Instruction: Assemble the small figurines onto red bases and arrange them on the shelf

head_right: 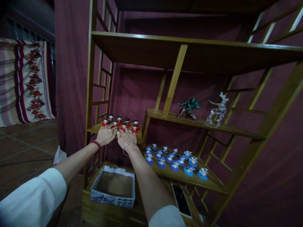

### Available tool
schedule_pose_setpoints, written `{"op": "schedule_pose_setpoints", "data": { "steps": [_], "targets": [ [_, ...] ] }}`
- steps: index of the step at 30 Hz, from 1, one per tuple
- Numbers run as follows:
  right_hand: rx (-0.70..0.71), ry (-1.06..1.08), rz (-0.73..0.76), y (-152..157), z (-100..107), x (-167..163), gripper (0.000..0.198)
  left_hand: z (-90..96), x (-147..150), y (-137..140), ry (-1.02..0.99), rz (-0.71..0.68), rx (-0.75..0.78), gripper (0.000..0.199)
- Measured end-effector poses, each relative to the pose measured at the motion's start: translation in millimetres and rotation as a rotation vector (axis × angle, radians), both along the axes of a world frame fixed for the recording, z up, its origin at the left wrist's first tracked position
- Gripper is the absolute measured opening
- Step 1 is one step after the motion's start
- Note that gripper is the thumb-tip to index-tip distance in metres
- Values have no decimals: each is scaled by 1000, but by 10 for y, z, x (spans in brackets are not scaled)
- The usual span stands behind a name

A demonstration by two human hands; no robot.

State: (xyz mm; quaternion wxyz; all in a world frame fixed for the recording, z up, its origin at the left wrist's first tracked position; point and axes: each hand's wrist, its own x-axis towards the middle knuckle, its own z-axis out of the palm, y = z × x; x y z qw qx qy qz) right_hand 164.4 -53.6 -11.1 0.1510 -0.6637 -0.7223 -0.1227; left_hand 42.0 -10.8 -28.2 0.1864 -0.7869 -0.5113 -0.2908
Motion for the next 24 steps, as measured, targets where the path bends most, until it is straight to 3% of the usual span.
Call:
{"op": "schedule_pose_setpoints", "data": {
  "steps": [11,15,19,24],
  "targets": [
    [155,13,41,-108,-102,35,47,-26,-24,-41,19,-1,36,39],
    [215,51,-50,-219,-141,48,49,-24,-43,-129,-12,-20,49,41],
    [186,70,-169,-284,-149,66,54,-53,-54,-161,-60,-55,80,43],
    [83,72,-205,-263,-101,115,54,-87,-52,-137,-87,-53,99,46]
  ]
}}
